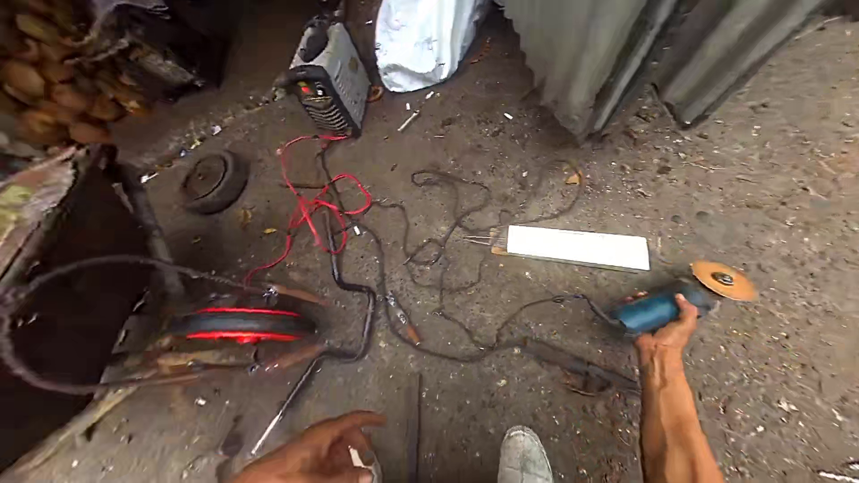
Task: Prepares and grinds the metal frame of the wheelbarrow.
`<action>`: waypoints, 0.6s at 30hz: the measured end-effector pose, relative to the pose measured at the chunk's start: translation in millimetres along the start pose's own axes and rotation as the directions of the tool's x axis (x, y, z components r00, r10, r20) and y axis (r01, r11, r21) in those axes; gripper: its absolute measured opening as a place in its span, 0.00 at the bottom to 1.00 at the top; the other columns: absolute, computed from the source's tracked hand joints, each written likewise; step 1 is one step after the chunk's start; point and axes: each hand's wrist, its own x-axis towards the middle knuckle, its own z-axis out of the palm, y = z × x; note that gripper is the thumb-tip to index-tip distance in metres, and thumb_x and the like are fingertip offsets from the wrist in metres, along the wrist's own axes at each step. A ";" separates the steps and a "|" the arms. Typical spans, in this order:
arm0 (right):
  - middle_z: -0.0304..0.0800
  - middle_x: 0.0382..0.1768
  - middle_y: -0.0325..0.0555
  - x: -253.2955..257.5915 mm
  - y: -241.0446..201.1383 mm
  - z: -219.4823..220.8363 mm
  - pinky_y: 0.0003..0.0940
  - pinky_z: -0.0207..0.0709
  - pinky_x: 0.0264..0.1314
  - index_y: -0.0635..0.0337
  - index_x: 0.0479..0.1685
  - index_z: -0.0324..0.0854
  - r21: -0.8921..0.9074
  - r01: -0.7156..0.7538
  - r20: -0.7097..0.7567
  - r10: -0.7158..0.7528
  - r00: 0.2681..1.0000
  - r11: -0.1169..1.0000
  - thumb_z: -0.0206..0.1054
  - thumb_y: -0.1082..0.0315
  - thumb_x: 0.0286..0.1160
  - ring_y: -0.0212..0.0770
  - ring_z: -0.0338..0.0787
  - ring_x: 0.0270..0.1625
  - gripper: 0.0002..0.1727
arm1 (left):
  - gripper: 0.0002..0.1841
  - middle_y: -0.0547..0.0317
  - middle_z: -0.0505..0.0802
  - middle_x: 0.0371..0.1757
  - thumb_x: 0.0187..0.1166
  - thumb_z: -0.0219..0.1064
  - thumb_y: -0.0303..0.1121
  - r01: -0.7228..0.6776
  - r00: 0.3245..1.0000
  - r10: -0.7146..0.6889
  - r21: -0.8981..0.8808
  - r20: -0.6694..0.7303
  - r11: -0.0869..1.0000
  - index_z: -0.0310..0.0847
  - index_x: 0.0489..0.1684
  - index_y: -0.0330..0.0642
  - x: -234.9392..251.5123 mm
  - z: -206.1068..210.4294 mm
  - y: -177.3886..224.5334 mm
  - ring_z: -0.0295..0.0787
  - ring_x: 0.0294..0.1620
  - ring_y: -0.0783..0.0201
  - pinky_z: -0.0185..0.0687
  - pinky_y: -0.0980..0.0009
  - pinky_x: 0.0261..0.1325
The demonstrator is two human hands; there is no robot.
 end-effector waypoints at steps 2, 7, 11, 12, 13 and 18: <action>0.91 0.36 0.43 -12.1 0.6 6.9 0.46 0.90 0.46 0.51 0.53 0.72 -0.018 -0.074 0.016 0.074 0.997 0.997 0.36 0.41 0.88 0.44 0.94 0.40 0.27 | 0.36 0.54 0.92 0.52 0.75 0.74 0.43 0.026 0.999 -0.026 0.023 0.023 0.999 0.68 0.85 0.47 5.5 -0.6 2.9 0.89 0.38 0.65 0.87 0.64 0.45; 0.90 0.42 0.35 -44.4 -1.2 16.0 0.40 0.91 0.48 0.48 0.63 0.73 -0.335 -0.110 -0.062 0.095 0.994 0.936 0.52 0.50 0.89 0.34 0.93 0.43 0.17 | 0.36 0.46 0.92 0.57 0.78 0.73 0.42 0.032 0.996 -0.038 0.072 0.077 0.997 0.65 0.86 0.46 13.5 0.4 1.2 0.92 0.44 0.55 0.88 0.55 0.52; 0.83 0.58 0.51 -56.0 6.9 12.5 0.48 0.84 0.54 0.59 0.77 0.68 -0.696 -0.221 -0.325 -0.026 0.945 0.683 0.63 0.44 0.80 0.42 0.87 0.54 0.34 | 0.35 0.48 0.92 0.59 0.79 0.72 0.44 -0.030 0.998 0.038 0.130 -0.058 0.991 0.66 0.86 0.48 -1.9 -10.4 -10.9 0.93 0.47 0.56 0.89 0.54 0.54; 0.82 0.62 0.59 -59.1 9.3 13.6 0.55 0.83 0.55 0.63 0.79 0.67 -0.754 -0.271 -0.392 -0.080 0.916 0.598 0.66 0.41 0.76 0.50 0.86 0.57 0.41 | 0.34 0.51 0.92 0.59 0.79 0.72 0.46 -0.074 0.986 0.096 0.160 -0.133 0.984 0.67 0.86 0.49 -11.4 -16.2 -16.6 0.93 0.47 0.58 0.90 0.56 0.54; 0.80 0.66 0.65 -62.4 9.8 15.8 0.59 0.81 0.60 0.68 0.80 0.65 -0.812 -0.308 -0.420 -0.129 0.898 0.496 0.67 0.39 0.74 0.56 0.85 0.62 0.46 | 0.34 0.55 0.92 0.59 0.79 0.72 0.48 -0.129 0.957 0.176 0.206 -0.229 0.970 0.68 0.85 0.50 -22.9 -22.5 -23.1 0.93 0.48 0.62 0.91 0.59 0.53; 0.80 0.66 0.77 -73.8 -9.2 12.1 0.69 0.79 0.62 0.76 0.76 0.70 -0.941 -0.338 -0.334 -0.125 0.934 -0.013 0.52 0.36 0.86 0.70 0.87 0.63 0.45 | 0.33 0.66 0.94 0.57 0.78 0.70 0.54 -0.273 0.569 0.477 0.394 -0.669 0.878 0.73 0.83 0.57 -101.5 -56.8 -56.8 0.93 0.52 0.67 0.92 0.65 0.58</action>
